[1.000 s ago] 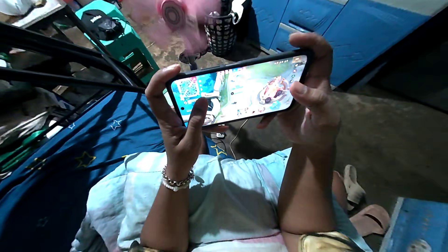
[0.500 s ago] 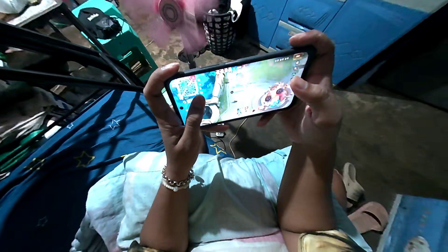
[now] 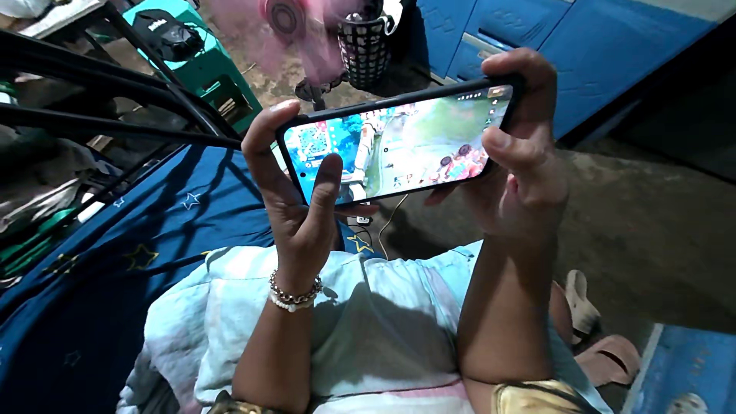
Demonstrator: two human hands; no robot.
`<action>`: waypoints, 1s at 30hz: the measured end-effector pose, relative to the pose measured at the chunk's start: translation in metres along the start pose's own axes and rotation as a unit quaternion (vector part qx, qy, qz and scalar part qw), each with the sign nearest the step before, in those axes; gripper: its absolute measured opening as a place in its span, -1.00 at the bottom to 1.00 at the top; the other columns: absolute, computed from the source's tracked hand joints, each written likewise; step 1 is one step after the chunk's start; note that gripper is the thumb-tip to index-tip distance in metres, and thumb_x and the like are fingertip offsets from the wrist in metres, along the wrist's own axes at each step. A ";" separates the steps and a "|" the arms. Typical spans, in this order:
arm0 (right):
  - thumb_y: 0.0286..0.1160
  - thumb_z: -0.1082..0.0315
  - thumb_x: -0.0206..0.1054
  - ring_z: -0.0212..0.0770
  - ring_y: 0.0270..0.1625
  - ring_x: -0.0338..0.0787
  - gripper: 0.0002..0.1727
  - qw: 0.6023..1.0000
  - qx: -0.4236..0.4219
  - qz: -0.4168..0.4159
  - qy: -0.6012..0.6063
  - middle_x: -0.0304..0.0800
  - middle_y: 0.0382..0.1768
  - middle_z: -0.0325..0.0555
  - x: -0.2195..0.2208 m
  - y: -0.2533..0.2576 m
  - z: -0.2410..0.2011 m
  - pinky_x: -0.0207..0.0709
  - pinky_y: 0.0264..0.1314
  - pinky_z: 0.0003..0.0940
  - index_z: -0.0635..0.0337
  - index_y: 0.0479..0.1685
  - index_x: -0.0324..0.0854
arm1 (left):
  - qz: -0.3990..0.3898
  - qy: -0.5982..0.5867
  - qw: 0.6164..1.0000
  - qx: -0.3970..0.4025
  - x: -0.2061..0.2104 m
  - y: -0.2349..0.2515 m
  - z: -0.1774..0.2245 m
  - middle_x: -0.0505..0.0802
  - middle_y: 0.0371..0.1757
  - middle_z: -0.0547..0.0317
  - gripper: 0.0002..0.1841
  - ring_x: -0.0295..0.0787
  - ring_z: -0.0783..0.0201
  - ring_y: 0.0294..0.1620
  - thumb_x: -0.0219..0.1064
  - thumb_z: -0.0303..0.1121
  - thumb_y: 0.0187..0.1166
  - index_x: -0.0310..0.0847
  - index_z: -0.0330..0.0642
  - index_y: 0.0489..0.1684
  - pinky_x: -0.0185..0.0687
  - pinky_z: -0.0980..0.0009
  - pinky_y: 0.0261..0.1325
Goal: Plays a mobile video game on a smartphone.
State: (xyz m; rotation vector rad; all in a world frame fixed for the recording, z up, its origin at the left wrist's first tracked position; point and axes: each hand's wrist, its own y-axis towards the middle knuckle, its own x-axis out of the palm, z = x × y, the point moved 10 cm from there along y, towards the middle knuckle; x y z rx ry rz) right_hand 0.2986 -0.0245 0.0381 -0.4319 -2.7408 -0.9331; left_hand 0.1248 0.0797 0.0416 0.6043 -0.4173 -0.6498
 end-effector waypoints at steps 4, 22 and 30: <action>0.63 0.26 0.23 -0.27 -0.05 0.87 -0.49 1.000 0.005 0.001 -0.009 0.59 0.27 -0.20 -0.001 0.000 0.001 0.81 -0.60 -0.36 -0.18 0.54 0.24 | 0.000 -0.013 1.000 -0.016 0.001 -0.001 -0.002 0.56 0.38 0.25 -0.46 0.80 0.33 0.11 0.26 -0.40 0.71 0.15 0.20 0.60 0.91 0.39 -0.43; 0.54 0.24 0.35 -0.21 -0.07 0.89 -0.43 1.000 0.000 -0.014 0.012 0.63 0.27 -0.16 -0.002 0.001 -0.002 0.81 -0.60 -0.33 -0.19 0.51 0.24 | -0.023 0.004 1.000 -0.012 0.004 0.001 0.000 0.58 0.39 0.32 -0.47 0.74 0.38 0.22 0.25 -0.42 0.71 0.17 0.19 0.58 0.89 0.42 -0.07; 0.54 0.33 0.30 -0.13 0.04 0.87 -0.41 1.000 0.010 -0.025 0.005 0.59 0.33 -0.13 -0.003 -0.004 -0.002 0.85 -0.50 -0.29 -0.15 0.54 0.20 | -0.022 0.036 0.999 0.006 0.004 -0.003 0.005 0.54 0.43 0.31 -0.46 0.71 0.37 0.28 0.24 -0.42 0.72 0.11 0.12 0.62 0.89 0.44 -0.02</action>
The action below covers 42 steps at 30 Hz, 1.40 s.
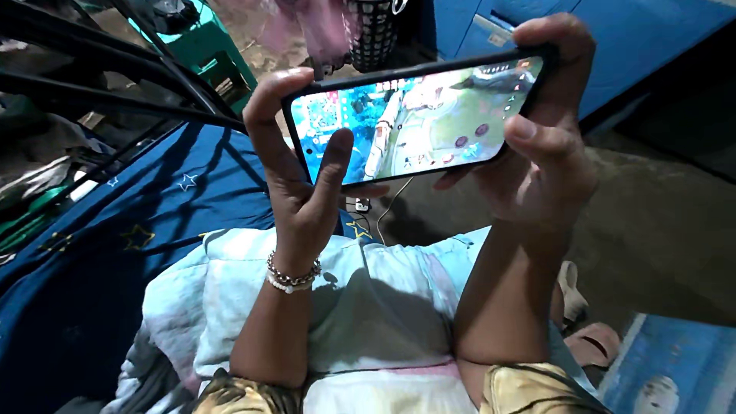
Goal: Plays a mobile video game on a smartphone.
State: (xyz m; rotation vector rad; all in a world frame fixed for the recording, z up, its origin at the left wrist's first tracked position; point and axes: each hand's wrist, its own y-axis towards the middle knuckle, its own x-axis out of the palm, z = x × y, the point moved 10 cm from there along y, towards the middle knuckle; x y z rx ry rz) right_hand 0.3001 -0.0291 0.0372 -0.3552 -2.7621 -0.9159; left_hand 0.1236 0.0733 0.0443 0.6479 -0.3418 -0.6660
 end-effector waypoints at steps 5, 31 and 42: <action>0.52 0.34 0.35 -0.14 0.02 0.88 -0.36 1.000 0.017 -0.021 0.016 0.57 0.34 -0.12 0.003 0.001 0.005 0.83 -0.54 -0.32 -0.17 0.55 0.16 | 0.007 -0.012 1.000 -0.028 -0.001 -0.003 -0.003 0.56 0.42 0.27 -0.41 0.79 0.41 0.09 0.23 -0.41 0.73 0.07 0.18 0.68 0.87 0.53 -0.39; 0.39 0.46 0.36 -0.13 0.11 0.85 -0.27 0.999 -0.004 -0.008 -0.034 0.58 0.34 -0.16 -0.004 0.001 0.011 0.89 -0.37 -0.24 -0.15 0.56 0.14 | 0.010 0.002 1.000 -0.008 -0.002 -0.002 0.000 0.52 0.42 0.16 -0.37 0.69 0.40 0.20 0.29 -0.57 0.62 0.13 -0.09 0.66 0.81 0.53 0.02; 0.33 0.44 0.42 -0.20 0.06 0.86 -0.26 0.999 -0.008 0.000 -0.044 0.58 0.32 -0.20 -0.001 0.004 0.010 0.86 -0.45 -0.30 -0.17 0.52 0.17 | 0.009 0.031 0.999 0.008 -0.002 0.002 0.003 0.47 0.53 0.18 -0.36 0.63 0.44 0.30 0.27 -0.54 0.64 0.11 -0.15 0.72 0.72 0.54 0.21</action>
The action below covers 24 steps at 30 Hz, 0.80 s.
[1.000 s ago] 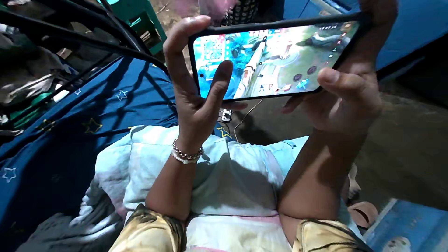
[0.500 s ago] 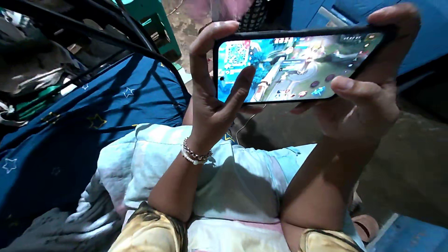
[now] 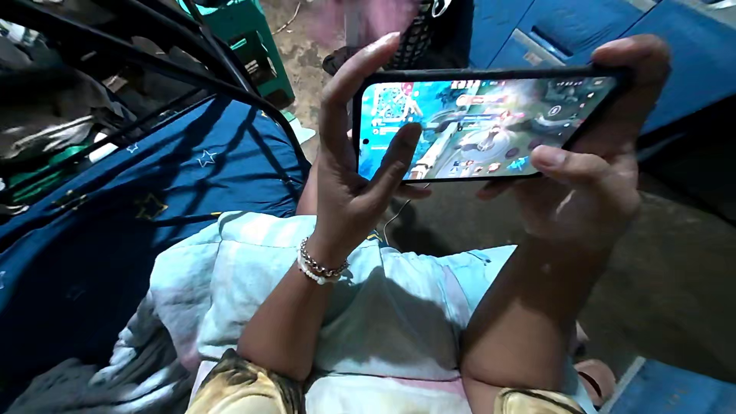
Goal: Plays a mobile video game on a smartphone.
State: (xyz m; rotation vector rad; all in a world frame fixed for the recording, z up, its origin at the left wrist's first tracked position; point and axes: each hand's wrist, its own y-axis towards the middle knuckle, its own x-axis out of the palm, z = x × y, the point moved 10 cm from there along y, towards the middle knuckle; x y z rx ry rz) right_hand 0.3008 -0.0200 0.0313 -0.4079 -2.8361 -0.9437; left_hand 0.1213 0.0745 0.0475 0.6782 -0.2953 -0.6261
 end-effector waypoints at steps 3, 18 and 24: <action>0.33 0.44 0.44 -0.20 0.08 0.86 -0.21 1.000 0.003 0.000 0.005 0.57 0.34 -0.19 -0.001 0.000 0.001 0.86 -0.44 -0.31 -0.17 0.57 0.14 | 0.001 0.005 1.000 0.006 0.000 0.001 0.001 0.44 0.57 0.15 -0.32 0.60 0.43 0.34 0.26 -0.56 0.63 0.07 -0.21 0.76 0.68 0.52 0.28; 0.35 0.44 0.44 -0.21 0.05 0.86 -0.26 1.000 0.008 0.001 0.017 0.60 0.31 -0.19 0.001 -0.001 0.001 0.87 -0.41 -0.33 -0.18 0.53 0.18 | 0.000 -0.029 1.000 -0.012 0.000 0.000 -0.003 0.55 0.39 0.25 -0.45 0.73 0.48 0.10 0.26 -0.54 0.65 0.22 -0.02 0.61 0.83 0.58 -0.14; 0.35 0.44 0.43 -0.19 0.04 0.86 -0.27 1.000 0.010 0.001 0.017 0.59 0.27 -0.18 0.000 -0.001 0.001 0.86 -0.43 -0.31 -0.18 0.52 0.19 | -0.003 -0.030 1.000 0.003 0.001 0.001 0.000 0.56 0.38 0.26 -0.46 0.70 0.48 0.19 0.26 -0.55 0.65 0.22 -0.08 0.60 0.82 0.57 0.01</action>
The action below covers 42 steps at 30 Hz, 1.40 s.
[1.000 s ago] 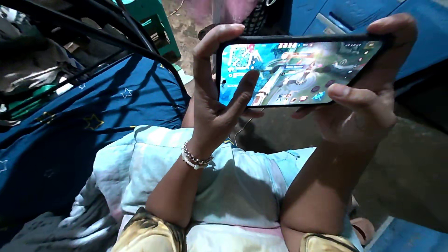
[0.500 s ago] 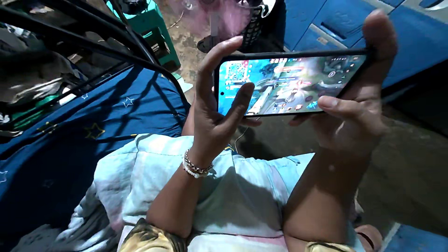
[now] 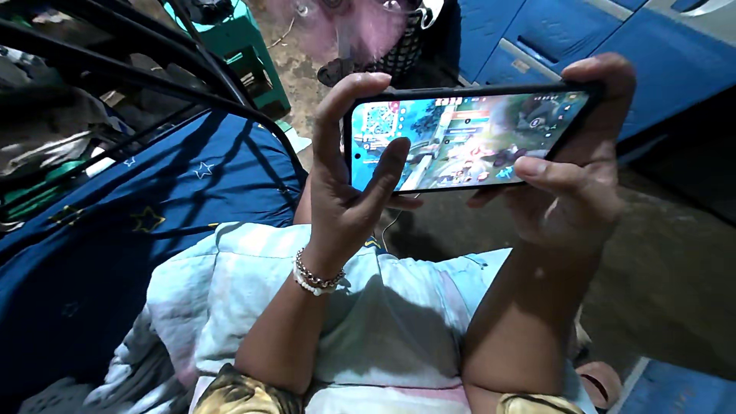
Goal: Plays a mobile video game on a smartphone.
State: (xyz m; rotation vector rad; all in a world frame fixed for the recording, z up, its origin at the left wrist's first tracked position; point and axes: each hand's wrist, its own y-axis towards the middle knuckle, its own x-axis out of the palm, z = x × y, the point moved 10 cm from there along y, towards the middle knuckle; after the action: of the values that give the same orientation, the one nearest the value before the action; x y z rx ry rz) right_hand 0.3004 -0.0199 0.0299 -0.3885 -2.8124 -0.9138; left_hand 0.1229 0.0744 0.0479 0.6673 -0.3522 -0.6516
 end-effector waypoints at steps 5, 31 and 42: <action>0.35 0.44 0.41 -0.22 0.01 0.87 -0.27 1.000 0.000 -0.008 -0.010 0.60 0.28 -0.20 0.002 0.000 -0.001 0.85 -0.47 -0.33 -0.18 0.52 0.18 | 0.002 0.022 1.000 0.008 -0.001 0.000 0.002 0.53 0.39 0.29 -0.47 0.63 0.49 0.27 0.27 -0.54 0.64 0.23 -0.09 0.58 0.72 0.56 0.18; 0.29 0.49 0.43 -0.20 0.03 0.88 -0.25 1.000 0.002 -0.001 0.001 0.62 0.27 -0.17 0.004 0.000 -0.002 0.85 -0.50 -0.29 -0.16 0.50 0.20 | 0.001 0.019 1.000 0.005 -0.001 -0.001 0.000 0.53 0.41 0.28 -0.44 0.64 0.45 0.29 0.27 -0.56 0.63 0.19 -0.07 0.60 0.76 0.53 0.16; 0.32 0.50 0.40 -0.24 -0.03 0.87 -0.25 1.000 0.001 -0.007 0.001 0.60 0.27 -0.17 0.005 -0.001 -0.003 0.82 -0.55 -0.36 -0.17 0.53 0.18 | -0.001 0.011 1.000 0.005 0.000 -0.001 -0.002 0.53 0.42 0.32 -0.43 0.63 0.44 0.33 0.29 -0.51 0.64 0.19 -0.02 0.61 0.76 0.50 0.21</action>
State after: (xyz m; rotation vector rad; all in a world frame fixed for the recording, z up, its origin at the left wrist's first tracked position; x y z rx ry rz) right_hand 0.2959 -0.0211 0.0328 -0.3672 -2.8187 -0.9135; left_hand 0.1231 0.0751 0.0459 0.6843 -0.3343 -0.6446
